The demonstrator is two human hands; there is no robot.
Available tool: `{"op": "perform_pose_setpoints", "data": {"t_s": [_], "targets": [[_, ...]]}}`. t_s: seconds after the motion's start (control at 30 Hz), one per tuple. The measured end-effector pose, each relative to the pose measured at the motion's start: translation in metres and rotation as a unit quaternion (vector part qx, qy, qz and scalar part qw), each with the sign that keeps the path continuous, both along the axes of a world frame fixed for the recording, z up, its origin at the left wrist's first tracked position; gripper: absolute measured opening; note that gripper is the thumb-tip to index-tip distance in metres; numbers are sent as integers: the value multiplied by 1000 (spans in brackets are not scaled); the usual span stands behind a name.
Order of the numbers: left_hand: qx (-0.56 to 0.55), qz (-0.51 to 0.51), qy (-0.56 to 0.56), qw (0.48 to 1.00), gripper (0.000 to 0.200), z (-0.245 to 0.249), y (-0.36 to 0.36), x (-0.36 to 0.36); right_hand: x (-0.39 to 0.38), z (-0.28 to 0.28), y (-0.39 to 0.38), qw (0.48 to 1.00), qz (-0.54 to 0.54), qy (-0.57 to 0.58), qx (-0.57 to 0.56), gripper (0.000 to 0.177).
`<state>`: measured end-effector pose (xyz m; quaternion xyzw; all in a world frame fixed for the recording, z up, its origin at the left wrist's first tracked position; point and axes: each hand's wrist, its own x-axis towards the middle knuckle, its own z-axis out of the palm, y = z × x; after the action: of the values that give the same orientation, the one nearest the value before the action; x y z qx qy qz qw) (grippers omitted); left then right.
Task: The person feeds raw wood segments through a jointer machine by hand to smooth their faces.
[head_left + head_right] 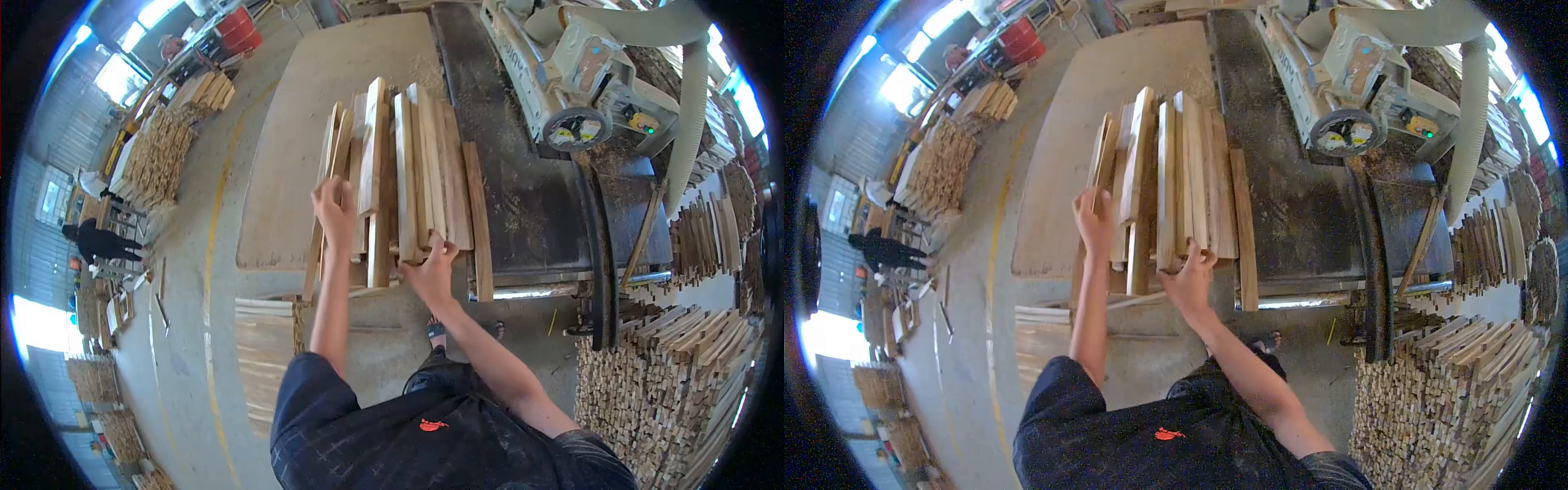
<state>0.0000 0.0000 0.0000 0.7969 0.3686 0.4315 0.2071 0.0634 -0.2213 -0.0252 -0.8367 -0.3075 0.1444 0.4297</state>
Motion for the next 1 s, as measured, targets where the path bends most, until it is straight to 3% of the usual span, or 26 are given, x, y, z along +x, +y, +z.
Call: {"op": "perform_pose_setpoints", "data": {"t_s": [0.03, 0.1, 0.17, 0.2, 0.23, 0.3, 0.37, 0.4, 0.47, 0.53, 0.6, 0.7, 0.77, 0.8, 0.83, 0.9, 0.97, 1.0], "targets": [[15, -68, -15, 997, 34, 6, -17, 13, 1, -5, 2, 998, -14, -21, 50, 75], [-50, -103, -7, 993, 44, 24, -58, 33, -7, 1, -9, 994, -20, -11, 107, 68], [-19, -16, 61, 998, 55, 7, -98, 67, 13, 10, -37, 977, -67, 109, 168, 49], [-140, -42, 57, 988, 60, 7, -116, 77, 27, 29, -57, 930, -79, 281, 224, 34], [-255, -69, 52, 963, 66, 10, -132, 85, 40, 41, -76, 932, -69, 278, 223, 34], [-307, -80, -5, 948, 62, -10, -164, 107, 64, 53, -121, 879, -33, 340, 333, 31], [-435, -150, -175, 871, 56, 16, -221, 119, 85, 62, -175, 892, -6, 339, 298, 26], [-445, -149, -196, 861, 49, 31, -251, 124, 97, 44, -205, 887, 22, 353, 296, 33], [-436, -166, -209, 860, 56, 8, -301, 133, 112, 44, -263, 889, 16, 380, 256, 39], [-458, -179, -219, 843, 61, -15, -352, 138, 122, 34, -318, 881, 11, 430, 196, 59], [-517, -180, -131, 827, 67, -30, -392, 152, 135, 0, -366, 863, 8, 470, 186, 62], [-521, -226, -50, 822, 68, -66, -435, 180, 149, -17, -414, 825, -20, 539, 170, 65], [-522, -208, -72, 824, 60, -84, -462, 196, 160, -47, -437, 724, -109, 647, 212, 60], [-541, -206, -68, 812, 60, -78, -469, 204, 165, -58, -445, 677, -132, 682, 243, 46], [-559, -202, -66, 802, 59, -77, -473, 213, 169, -72, -456, 674, -140, 684, 241, 46], [-564, -233, -46, 791, 58, -97, -472, 227, 178, -92, -466, 400, -95, 823, 393, 35], [-383, -240, 23, 892, 60, -103, -471, 242, 184, -104, -465, 409, -99, 829, 369, 31], [-479, -276, -14, 833, 62, -120, -467, 249, 186, -103, -458, 491, -118, 805, 312, 32]]}}
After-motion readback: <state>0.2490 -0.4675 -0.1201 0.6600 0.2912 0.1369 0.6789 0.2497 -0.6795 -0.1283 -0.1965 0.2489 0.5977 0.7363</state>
